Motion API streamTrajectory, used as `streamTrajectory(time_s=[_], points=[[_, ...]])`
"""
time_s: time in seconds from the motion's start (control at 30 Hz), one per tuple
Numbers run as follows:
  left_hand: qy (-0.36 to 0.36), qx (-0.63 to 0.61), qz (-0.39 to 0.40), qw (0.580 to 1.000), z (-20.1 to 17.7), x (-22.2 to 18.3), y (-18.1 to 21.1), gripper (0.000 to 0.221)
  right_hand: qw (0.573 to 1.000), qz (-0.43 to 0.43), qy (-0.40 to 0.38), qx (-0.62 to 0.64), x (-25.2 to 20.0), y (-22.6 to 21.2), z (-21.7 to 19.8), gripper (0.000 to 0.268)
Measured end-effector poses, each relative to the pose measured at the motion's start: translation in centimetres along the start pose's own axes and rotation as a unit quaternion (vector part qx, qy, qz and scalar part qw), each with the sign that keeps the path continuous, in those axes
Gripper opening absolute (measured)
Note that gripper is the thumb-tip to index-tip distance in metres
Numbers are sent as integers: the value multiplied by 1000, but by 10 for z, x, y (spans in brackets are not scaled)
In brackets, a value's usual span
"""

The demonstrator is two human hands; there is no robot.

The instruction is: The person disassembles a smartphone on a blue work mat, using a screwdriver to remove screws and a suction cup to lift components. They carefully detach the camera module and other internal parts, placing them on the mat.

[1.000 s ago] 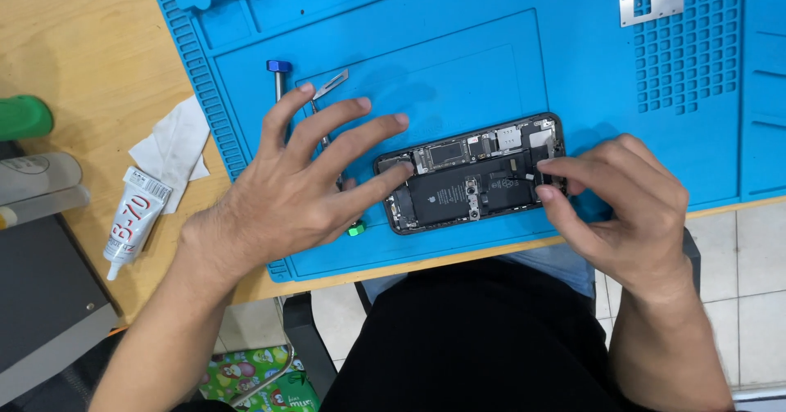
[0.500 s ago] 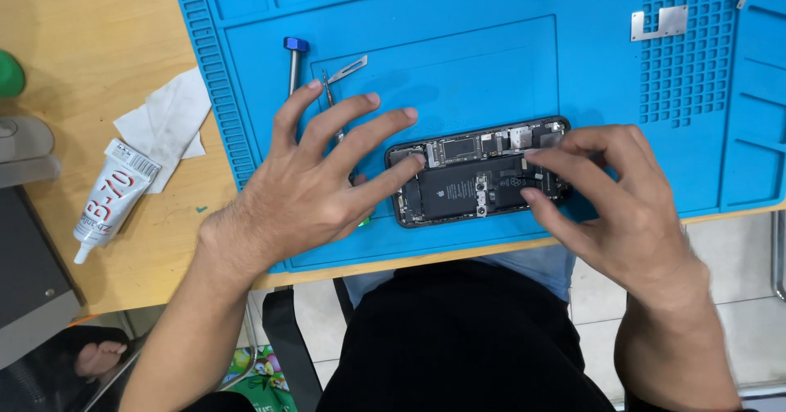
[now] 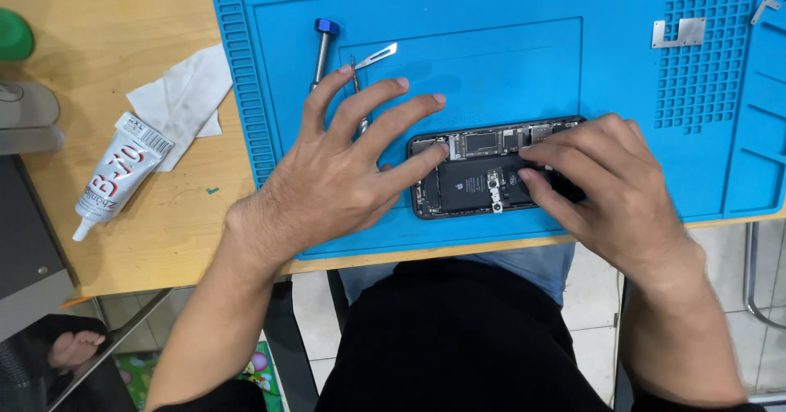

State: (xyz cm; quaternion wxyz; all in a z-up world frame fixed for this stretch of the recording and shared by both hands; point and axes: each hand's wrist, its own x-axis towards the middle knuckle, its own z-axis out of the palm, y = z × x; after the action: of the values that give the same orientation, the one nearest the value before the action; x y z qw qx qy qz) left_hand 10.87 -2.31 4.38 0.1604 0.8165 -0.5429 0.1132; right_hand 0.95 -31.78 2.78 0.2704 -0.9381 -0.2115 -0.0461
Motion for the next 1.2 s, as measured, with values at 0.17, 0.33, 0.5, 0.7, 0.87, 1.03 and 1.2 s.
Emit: streamTrajectory(time_s=[0.17,0.33,0.5,0.7,0.87,1.03,1.2], points=[[1,1,-2,1000,1,-3,-1,27,998,31,4,57,14,-7,-5,7],[5,-3,0,1000,3,-6,-2,28,990,59,7,128,29,-21,-1,5],[12,-5,0,1000,5,-8,-2,21,979,78,24,189,37,-25,12,7],[27,-3,2,1000,6,-8,-3,16,992,54,32,106,42,-34,25,8],[31,-6,1,999,7,-10,-3,17,999,9,20,36,43,-39,22,6],[43,-5,-1,999,6,-11,-3,18,999,-43,2,-1,32,-37,17,22],[39,-19,-3,999,5,-12,-3,14,995,-90,7,-44,32,-37,24,9]])
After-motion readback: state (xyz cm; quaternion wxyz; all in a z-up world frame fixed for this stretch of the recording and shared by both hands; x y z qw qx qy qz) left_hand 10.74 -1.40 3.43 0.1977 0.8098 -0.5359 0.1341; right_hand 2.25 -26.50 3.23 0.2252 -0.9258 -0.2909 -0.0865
